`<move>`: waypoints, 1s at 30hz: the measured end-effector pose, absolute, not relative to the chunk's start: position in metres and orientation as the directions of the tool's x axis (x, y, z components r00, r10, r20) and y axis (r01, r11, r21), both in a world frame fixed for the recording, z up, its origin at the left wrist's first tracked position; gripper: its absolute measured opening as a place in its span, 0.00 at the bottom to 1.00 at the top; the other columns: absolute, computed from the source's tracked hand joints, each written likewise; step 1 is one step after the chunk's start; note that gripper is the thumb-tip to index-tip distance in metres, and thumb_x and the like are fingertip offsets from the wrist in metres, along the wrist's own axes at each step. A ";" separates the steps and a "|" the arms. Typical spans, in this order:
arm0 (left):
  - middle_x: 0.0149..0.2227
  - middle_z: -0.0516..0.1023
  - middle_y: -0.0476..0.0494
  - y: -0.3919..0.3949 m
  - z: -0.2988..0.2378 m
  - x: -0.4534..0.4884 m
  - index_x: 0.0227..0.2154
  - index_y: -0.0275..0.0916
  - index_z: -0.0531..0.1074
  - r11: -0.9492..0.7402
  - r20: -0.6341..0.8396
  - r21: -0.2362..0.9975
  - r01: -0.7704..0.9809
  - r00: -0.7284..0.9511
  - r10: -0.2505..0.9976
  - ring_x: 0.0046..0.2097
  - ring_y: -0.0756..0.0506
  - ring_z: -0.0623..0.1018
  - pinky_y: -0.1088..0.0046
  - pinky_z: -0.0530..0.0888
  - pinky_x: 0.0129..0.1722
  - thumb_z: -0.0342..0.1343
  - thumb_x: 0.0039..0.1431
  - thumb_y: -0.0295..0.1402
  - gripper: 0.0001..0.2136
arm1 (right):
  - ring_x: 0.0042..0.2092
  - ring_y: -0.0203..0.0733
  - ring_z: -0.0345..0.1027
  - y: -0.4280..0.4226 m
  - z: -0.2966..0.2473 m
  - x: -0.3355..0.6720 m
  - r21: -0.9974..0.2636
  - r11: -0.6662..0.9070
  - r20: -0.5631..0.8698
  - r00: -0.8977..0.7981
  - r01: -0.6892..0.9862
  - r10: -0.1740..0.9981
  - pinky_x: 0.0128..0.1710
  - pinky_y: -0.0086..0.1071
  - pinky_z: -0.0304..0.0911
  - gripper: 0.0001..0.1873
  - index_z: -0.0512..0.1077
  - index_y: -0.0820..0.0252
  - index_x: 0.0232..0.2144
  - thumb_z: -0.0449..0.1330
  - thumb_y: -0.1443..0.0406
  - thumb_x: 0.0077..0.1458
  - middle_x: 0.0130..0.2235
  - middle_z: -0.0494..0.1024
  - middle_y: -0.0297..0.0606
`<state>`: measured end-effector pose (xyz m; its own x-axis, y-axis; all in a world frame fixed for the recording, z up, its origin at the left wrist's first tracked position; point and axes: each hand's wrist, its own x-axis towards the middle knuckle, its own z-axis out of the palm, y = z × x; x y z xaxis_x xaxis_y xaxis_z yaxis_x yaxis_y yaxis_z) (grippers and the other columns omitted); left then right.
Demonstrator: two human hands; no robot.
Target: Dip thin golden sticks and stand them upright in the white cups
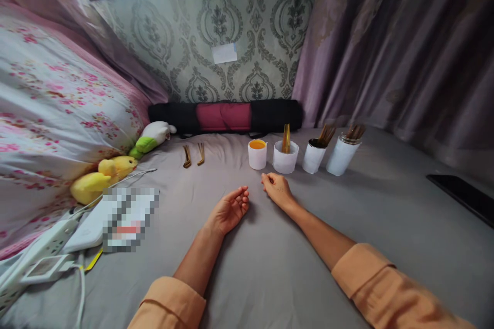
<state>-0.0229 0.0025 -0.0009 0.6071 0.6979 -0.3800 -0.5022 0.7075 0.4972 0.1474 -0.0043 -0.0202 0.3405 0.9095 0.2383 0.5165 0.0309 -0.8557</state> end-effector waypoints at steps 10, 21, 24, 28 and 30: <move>0.23 0.69 0.48 0.032 0.009 -0.026 0.30 0.31 0.67 0.647 -0.492 0.662 -0.378 0.432 0.756 0.20 0.57 0.68 0.84 0.66 0.18 0.51 0.52 0.22 0.03 | 0.20 0.33 0.60 -0.004 -0.023 0.149 -0.844 0.035 0.248 0.330 0.536 0.911 0.22 0.25 0.52 0.20 0.68 0.61 0.21 0.46 0.54 0.54 0.18 0.69 0.33; 0.23 0.71 0.46 0.082 0.009 -0.038 0.28 0.31 0.68 0.410 -0.397 0.909 -0.072 0.145 0.906 0.19 0.56 0.68 0.82 0.63 0.17 0.56 0.47 0.24 0.04 | 0.20 0.33 0.60 -0.003 -0.025 0.149 -0.841 0.041 0.253 0.326 0.539 0.911 0.21 0.25 0.52 0.20 0.69 0.61 0.22 0.47 0.54 0.54 0.17 0.68 0.33; 0.22 0.70 0.46 0.094 0.008 -0.042 0.27 0.32 0.67 0.341 -0.341 0.940 0.013 0.079 0.937 0.19 0.56 0.67 0.82 0.61 0.17 0.59 0.45 0.25 0.06 | 0.20 0.33 0.60 -0.003 -0.025 0.149 -0.840 0.033 0.249 0.329 0.542 0.911 0.21 0.25 0.52 0.20 0.69 0.61 0.22 0.47 0.54 0.54 0.17 0.68 0.33; 0.22 0.70 0.46 0.105 0.011 -0.047 0.25 0.33 0.66 0.263 -0.265 0.953 0.148 -0.005 0.964 0.19 0.56 0.66 0.81 0.60 0.17 0.58 0.44 0.26 0.06 | 0.20 0.33 0.59 -0.003 -0.025 0.149 -0.833 0.033 0.255 0.329 0.553 0.909 0.21 0.25 0.52 0.20 0.69 0.61 0.22 0.46 0.54 0.54 0.18 0.69 0.33; 0.21 0.70 0.46 0.110 0.012 -0.049 0.24 0.33 0.66 0.233 -0.231 0.947 0.219 -0.037 0.972 0.19 0.55 0.65 0.80 0.60 0.18 0.57 0.45 0.27 0.05 | 0.20 0.33 0.59 -0.002 -0.025 0.149 -0.830 0.038 0.262 0.329 0.556 0.907 0.21 0.25 0.52 0.20 0.69 0.61 0.22 0.46 0.55 0.54 0.18 0.69 0.33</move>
